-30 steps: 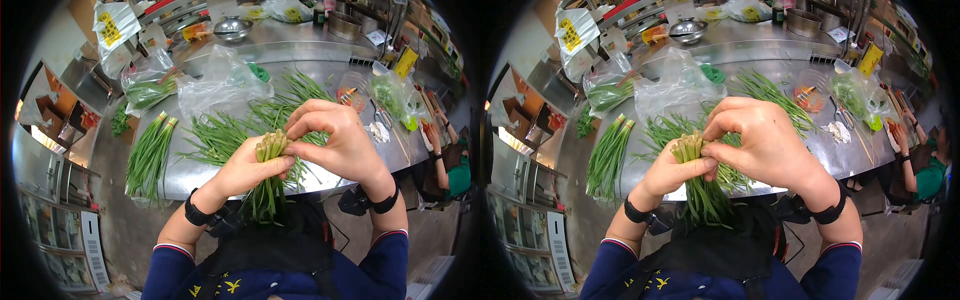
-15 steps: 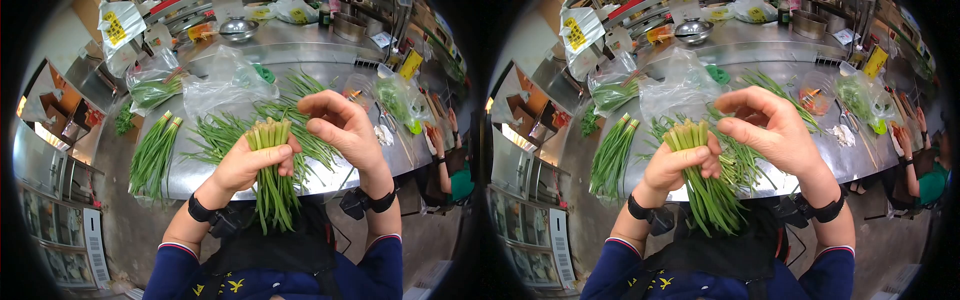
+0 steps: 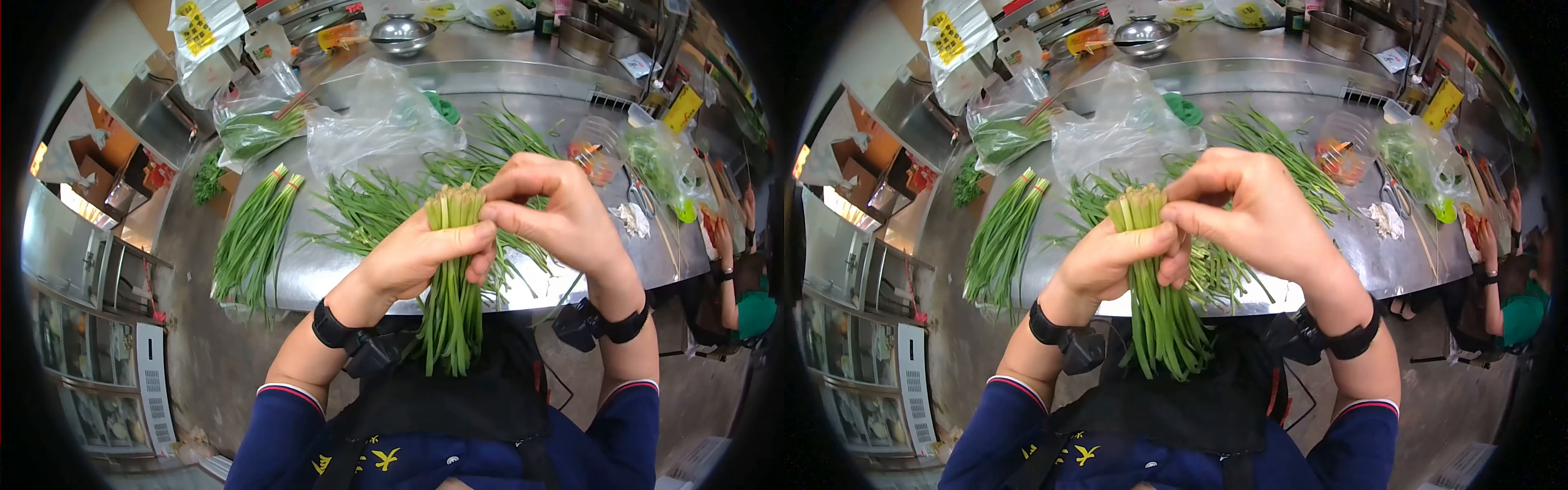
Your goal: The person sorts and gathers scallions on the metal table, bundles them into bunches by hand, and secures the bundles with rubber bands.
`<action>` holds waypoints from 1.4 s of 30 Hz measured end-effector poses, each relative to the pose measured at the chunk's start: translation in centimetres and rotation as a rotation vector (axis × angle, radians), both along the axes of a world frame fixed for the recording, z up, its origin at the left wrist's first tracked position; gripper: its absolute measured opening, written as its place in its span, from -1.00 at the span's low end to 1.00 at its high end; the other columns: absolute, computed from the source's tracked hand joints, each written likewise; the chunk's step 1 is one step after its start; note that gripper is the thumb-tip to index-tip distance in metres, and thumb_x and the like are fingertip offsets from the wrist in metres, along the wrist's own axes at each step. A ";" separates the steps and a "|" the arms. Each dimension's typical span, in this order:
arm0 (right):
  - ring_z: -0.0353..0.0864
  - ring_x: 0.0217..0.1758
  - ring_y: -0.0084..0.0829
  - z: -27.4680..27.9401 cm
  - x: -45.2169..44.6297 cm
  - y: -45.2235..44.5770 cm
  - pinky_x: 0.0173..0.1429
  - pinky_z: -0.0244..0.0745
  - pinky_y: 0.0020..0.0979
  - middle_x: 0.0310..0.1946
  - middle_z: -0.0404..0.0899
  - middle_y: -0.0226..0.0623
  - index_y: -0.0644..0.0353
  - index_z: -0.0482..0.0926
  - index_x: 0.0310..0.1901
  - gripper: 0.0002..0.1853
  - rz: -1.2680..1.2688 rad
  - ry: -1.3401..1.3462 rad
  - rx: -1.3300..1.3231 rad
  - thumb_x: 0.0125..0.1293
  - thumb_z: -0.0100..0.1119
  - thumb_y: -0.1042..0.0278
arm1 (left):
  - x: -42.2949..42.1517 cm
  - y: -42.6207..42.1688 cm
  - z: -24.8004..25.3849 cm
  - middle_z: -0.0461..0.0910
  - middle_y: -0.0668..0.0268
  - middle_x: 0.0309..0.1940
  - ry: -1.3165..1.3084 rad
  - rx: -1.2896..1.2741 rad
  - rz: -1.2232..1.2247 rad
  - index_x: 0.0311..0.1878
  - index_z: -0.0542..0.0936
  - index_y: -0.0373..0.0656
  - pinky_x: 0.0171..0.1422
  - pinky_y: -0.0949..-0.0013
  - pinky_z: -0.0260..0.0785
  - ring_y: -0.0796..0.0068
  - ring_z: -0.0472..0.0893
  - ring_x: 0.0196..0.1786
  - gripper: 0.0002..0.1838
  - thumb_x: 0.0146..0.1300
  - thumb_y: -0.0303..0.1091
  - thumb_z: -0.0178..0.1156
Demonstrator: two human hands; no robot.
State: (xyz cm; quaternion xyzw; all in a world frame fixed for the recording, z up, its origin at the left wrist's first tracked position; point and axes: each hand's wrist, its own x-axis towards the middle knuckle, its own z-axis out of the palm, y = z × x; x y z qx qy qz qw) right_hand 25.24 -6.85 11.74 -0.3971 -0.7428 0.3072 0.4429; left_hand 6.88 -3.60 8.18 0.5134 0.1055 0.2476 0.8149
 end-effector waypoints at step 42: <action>0.52 -0.45 -0.49 -6.0 -12.5 0.5 -0.34 0.47 -0.43 -0.47 0.48 -0.33 0.31 0.41 -0.02 -0.60 0.879 0.340 -1.055 0.16 0.22 0.31 | -17.1 6.3 8.6 0.25 0.50 -0.59 -0.556 -0.191 0.473 -0.39 0.34 -0.11 -0.23 0.48 0.30 0.63 0.33 -0.47 -0.81 0.33 -0.28 0.01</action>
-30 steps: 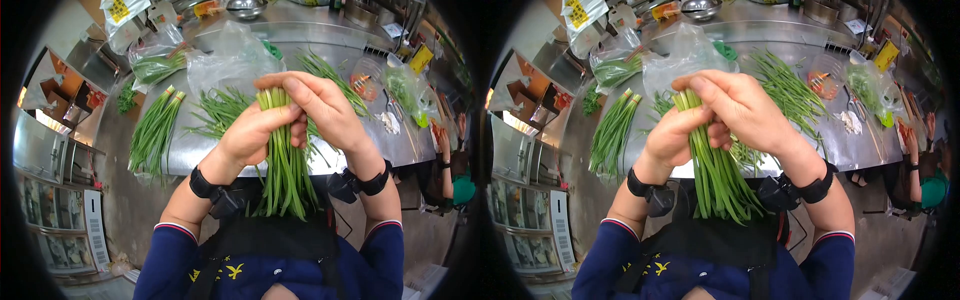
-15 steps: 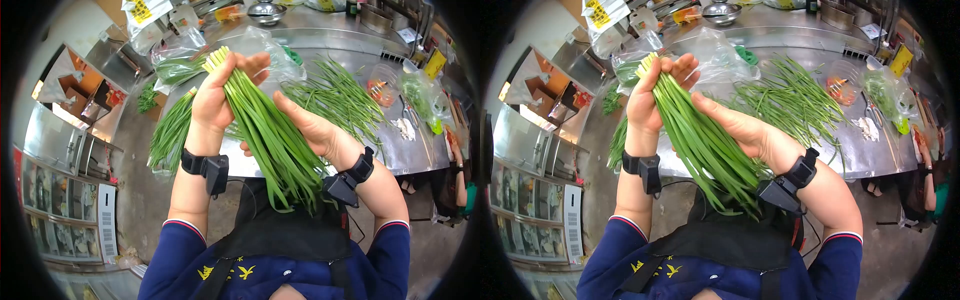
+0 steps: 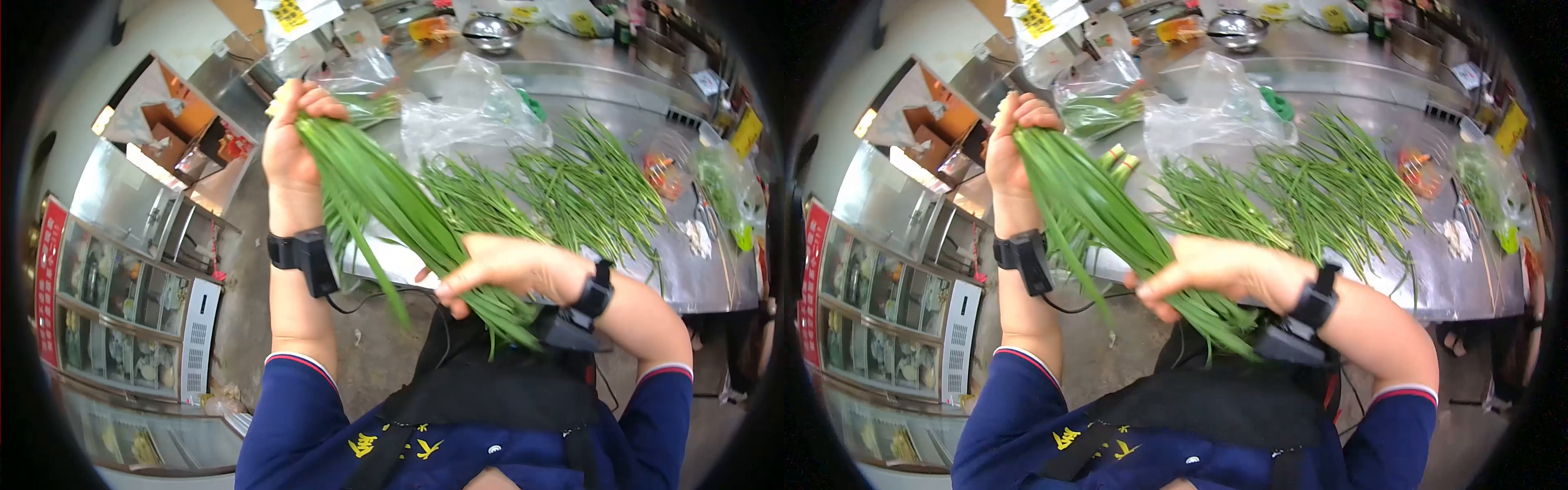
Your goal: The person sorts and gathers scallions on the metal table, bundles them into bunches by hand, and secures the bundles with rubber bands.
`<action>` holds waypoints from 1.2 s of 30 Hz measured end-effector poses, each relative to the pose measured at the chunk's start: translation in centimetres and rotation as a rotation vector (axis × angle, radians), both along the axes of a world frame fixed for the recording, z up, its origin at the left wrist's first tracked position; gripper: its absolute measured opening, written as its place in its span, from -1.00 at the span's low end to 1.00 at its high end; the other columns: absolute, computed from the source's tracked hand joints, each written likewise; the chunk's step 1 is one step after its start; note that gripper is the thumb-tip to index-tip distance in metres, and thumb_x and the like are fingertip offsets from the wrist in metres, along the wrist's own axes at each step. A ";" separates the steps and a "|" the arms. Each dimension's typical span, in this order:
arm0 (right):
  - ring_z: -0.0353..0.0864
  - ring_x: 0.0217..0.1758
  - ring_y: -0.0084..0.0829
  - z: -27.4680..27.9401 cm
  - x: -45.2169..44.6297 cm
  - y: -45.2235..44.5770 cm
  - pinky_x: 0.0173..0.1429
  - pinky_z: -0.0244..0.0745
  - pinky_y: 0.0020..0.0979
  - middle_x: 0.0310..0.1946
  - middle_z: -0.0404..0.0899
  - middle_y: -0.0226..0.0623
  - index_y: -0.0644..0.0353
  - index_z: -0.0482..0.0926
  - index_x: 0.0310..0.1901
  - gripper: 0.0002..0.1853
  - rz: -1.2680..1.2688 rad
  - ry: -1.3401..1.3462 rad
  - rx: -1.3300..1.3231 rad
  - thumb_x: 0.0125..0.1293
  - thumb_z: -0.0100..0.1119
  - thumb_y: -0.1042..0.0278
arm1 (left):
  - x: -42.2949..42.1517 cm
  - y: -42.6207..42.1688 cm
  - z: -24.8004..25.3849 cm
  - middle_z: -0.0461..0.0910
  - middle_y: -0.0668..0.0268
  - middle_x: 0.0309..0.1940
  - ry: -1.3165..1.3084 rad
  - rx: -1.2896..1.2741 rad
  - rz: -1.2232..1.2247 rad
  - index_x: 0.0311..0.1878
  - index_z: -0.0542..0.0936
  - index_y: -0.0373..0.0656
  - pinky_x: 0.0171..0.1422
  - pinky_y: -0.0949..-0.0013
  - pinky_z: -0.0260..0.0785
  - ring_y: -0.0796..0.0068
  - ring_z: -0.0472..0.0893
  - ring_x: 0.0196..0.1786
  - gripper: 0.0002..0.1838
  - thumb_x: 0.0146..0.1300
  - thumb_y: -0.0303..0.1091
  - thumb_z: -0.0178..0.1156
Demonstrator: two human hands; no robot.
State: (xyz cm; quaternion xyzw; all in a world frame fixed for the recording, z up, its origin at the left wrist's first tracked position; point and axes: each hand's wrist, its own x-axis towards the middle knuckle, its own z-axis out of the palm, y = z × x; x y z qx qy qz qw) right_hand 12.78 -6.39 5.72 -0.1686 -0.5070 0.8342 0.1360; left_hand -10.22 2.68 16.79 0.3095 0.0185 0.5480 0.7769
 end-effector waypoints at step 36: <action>0.52 -0.03 -0.30 3.4 2.1 1.0 0.04 0.42 -0.32 0.07 0.43 -0.09 0.24 0.60 -0.21 -0.74 -0.401 0.106 0.509 0.20 0.18 0.22 | 9.0 -7.2 -6.8 0.48 0.38 -0.50 1.057 0.385 -0.451 -0.24 0.48 -0.27 -0.36 0.52 0.40 0.61 0.50 -0.43 -0.80 0.18 -0.36 0.22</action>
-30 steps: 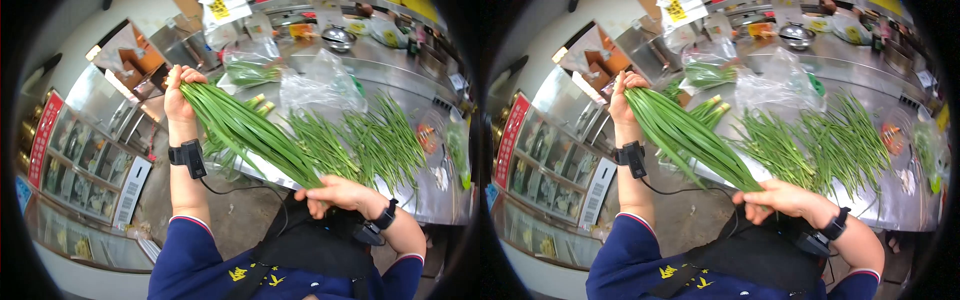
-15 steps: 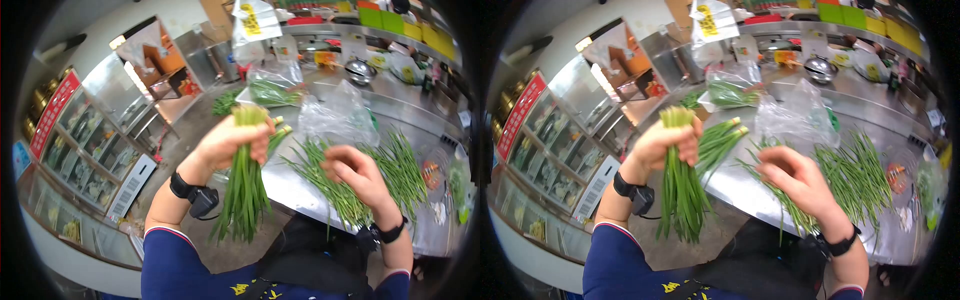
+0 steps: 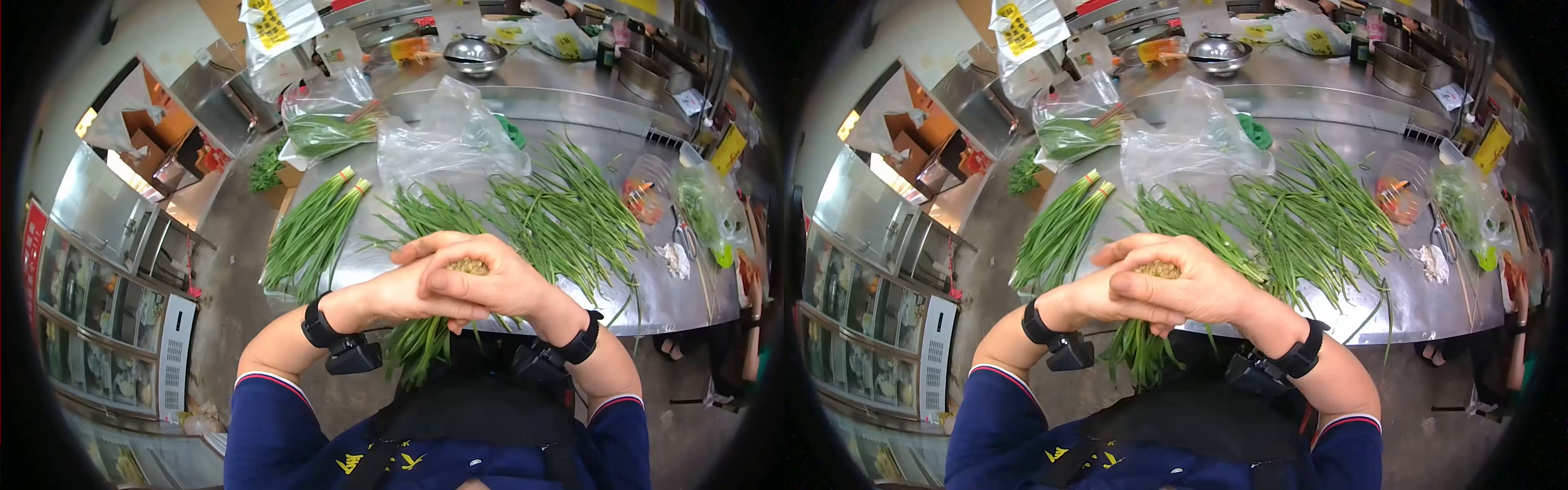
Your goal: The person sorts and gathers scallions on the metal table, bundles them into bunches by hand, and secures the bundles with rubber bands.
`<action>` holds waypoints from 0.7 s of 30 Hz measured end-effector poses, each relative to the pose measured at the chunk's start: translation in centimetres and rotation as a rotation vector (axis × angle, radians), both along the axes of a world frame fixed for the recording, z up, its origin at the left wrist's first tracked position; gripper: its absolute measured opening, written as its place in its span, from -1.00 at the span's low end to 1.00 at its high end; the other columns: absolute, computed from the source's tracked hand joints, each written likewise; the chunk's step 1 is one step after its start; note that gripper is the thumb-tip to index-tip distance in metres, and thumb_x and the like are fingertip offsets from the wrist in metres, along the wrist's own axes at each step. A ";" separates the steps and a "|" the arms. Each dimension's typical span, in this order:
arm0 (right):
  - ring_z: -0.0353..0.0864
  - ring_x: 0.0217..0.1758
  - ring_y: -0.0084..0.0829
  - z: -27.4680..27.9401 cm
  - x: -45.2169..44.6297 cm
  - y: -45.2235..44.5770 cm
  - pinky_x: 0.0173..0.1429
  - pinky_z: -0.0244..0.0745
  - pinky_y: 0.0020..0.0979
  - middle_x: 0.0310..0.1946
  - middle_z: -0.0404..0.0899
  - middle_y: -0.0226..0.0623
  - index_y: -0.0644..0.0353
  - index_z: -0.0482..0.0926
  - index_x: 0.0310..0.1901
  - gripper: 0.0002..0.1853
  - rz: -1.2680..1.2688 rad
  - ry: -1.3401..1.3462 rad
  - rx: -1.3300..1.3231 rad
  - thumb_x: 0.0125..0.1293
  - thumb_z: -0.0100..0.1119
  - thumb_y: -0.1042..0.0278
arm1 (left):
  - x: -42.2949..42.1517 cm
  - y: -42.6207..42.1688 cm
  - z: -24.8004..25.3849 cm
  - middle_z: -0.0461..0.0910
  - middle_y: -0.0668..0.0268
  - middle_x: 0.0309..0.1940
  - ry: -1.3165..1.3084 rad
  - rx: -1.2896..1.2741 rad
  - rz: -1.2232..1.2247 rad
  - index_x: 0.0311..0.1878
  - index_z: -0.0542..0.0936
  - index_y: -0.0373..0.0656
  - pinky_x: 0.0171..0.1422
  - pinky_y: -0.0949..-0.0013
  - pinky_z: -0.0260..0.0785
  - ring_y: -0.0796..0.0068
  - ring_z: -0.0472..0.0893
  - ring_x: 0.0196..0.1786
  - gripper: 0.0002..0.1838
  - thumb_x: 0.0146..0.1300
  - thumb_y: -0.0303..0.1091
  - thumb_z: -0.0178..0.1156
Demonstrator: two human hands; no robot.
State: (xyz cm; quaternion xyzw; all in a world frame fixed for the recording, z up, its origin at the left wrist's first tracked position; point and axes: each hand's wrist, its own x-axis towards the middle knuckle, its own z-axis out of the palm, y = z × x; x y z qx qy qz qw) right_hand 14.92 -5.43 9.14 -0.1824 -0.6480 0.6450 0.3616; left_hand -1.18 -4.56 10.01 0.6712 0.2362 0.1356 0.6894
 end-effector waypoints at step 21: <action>0.53 -0.03 -0.28 -3.3 1.0 1.8 0.02 0.44 -0.32 -0.01 0.49 -0.10 0.32 0.55 -0.24 -0.73 -0.019 0.053 0.204 0.21 0.05 0.25 | 1.2 -0.2 -1.2 0.53 0.36 -0.49 0.332 -0.028 0.136 -0.17 0.49 -0.23 -0.36 0.53 0.44 0.61 0.55 -0.41 -0.69 0.15 -0.21 0.26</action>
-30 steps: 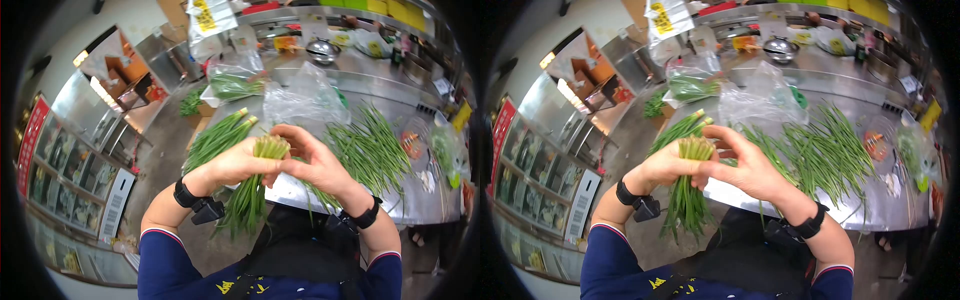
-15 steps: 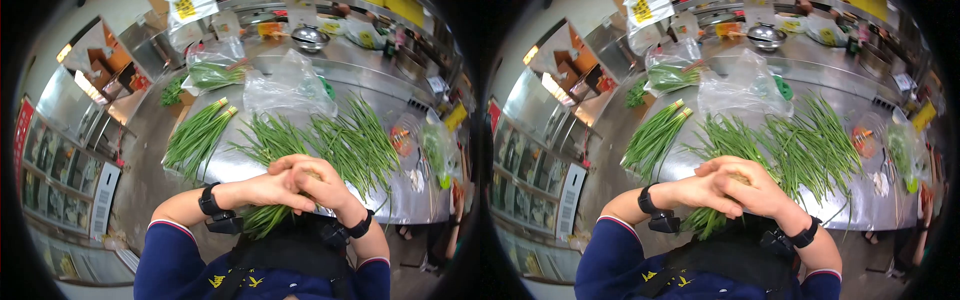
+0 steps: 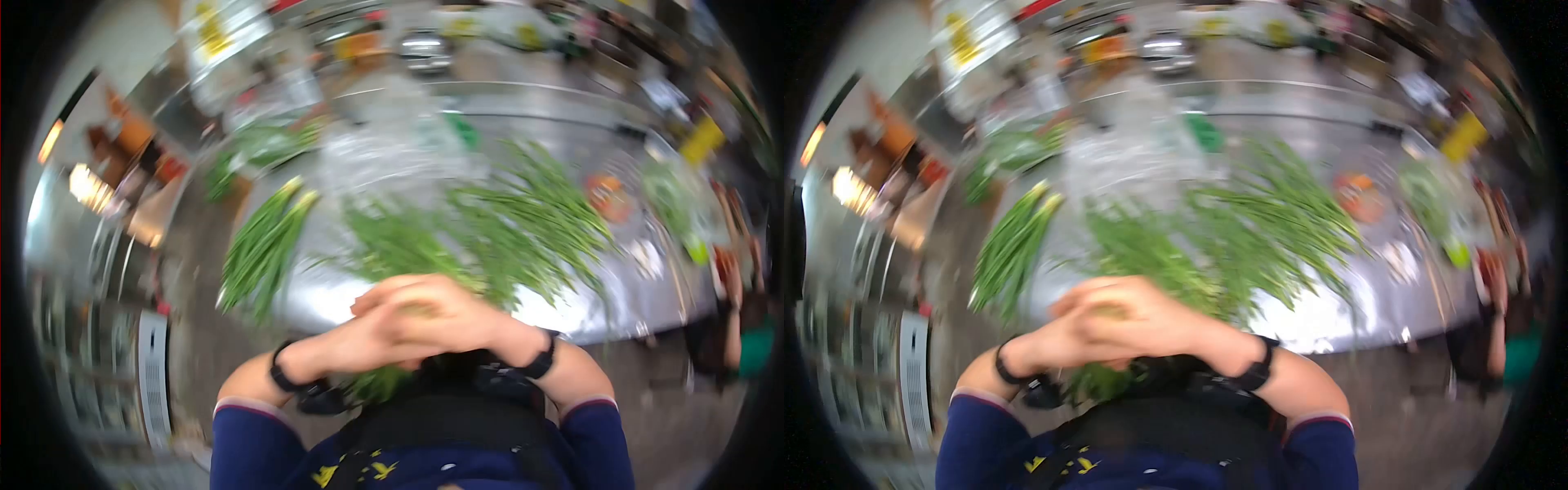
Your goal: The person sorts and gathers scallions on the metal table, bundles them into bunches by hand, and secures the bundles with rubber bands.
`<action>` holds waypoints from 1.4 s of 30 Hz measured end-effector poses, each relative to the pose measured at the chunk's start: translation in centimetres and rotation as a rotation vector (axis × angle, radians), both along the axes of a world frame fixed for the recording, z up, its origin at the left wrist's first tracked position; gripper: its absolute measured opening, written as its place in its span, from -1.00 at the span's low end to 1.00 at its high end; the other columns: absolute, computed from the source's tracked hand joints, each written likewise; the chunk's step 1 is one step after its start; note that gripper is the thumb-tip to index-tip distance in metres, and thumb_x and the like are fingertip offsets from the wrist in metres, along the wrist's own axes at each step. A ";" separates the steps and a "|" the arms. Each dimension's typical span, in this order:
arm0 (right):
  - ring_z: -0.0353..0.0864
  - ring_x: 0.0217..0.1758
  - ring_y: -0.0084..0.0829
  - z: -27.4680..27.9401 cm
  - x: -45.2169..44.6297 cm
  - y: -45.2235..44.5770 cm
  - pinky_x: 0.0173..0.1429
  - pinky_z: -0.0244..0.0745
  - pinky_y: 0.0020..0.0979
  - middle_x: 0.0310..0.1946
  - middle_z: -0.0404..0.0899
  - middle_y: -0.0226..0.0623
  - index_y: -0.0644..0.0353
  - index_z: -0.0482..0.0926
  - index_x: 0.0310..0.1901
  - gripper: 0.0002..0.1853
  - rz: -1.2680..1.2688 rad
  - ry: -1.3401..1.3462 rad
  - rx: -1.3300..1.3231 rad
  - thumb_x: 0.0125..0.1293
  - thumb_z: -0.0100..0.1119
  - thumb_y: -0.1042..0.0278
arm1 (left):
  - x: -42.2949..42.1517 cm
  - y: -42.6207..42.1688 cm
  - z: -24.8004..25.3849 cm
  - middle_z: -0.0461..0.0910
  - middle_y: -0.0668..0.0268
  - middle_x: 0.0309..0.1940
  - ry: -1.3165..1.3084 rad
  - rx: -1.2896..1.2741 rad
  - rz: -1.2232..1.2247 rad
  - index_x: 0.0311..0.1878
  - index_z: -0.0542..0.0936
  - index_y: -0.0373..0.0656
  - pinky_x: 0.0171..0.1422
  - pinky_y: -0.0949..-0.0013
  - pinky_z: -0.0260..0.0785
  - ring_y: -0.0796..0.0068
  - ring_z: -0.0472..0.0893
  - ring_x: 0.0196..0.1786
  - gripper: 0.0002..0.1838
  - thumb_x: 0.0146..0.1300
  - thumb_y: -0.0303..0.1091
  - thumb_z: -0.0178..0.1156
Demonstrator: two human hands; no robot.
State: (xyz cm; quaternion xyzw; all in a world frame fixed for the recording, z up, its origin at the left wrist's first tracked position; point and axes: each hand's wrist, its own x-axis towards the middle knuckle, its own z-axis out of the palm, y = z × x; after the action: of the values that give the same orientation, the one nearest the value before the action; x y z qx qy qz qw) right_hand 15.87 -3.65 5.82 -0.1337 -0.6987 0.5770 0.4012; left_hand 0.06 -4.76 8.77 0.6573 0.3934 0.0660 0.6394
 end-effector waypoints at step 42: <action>0.62 -0.30 -0.26 -7.4 42.8 16.3 -0.24 0.52 -0.32 -0.40 0.63 -0.21 0.16 0.65 -0.25 -0.64 -0.827 -1.472 -0.012 -0.12 0.34 0.19 | -3.2 6.9 -16.0 0.38 0.27 -0.71 0.115 -0.440 0.654 -0.32 0.42 -0.27 -0.50 0.25 0.44 0.36 0.46 -0.63 -0.78 0.03 -0.43 0.26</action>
State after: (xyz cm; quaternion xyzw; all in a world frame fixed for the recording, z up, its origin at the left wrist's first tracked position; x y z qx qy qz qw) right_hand 58.63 12.66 -1.60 -0.7228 -0.6735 0.1530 0.0218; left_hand -3.12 2.13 -7.24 0.3473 0.6217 0.1431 0.6873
